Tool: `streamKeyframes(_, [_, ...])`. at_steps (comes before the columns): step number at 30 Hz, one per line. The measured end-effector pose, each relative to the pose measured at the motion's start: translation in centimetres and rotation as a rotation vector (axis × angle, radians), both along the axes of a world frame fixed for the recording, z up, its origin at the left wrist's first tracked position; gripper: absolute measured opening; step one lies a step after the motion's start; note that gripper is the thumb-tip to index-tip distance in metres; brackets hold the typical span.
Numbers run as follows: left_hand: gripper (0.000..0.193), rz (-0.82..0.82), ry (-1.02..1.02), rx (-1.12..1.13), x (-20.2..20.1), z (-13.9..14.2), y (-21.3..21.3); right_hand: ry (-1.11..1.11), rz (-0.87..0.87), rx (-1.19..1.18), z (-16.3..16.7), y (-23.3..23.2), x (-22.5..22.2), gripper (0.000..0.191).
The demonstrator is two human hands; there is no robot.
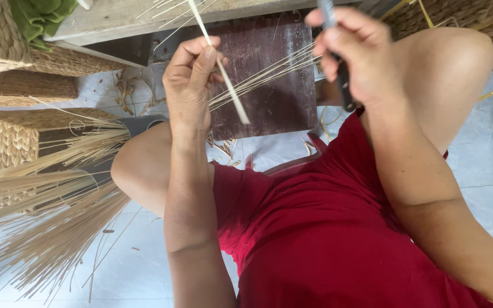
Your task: The person sits holding a small knife and pulls thin bamboo strips against the blade to shave and split them into finer strands, placing finished strips with a growing pile of bamboo sticks beside them and reaching for new strips one at a time.
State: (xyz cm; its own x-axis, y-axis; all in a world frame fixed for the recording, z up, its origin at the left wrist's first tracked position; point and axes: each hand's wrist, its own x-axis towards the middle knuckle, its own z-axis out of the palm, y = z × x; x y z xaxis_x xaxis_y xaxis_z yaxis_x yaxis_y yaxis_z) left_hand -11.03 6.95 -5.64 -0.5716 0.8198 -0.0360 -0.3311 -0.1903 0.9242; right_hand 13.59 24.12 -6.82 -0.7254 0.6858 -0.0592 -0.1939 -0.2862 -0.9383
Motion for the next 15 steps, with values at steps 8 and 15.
streamKeyframes(8, [0.013, 0.101, 0.045, 0.024, 1.3, -1.2, 0.6, -0.155, 0.251, 0.196, -0.3, -3.7, -3.4, 0.019])
streamKeyframes(15, [0.009, 0.05, 0.053, 0.035, 1.9, -0.9, 0.4, -0.009, 0.051, 0.087, -0.8, -2.3, -2.3, 0.016])
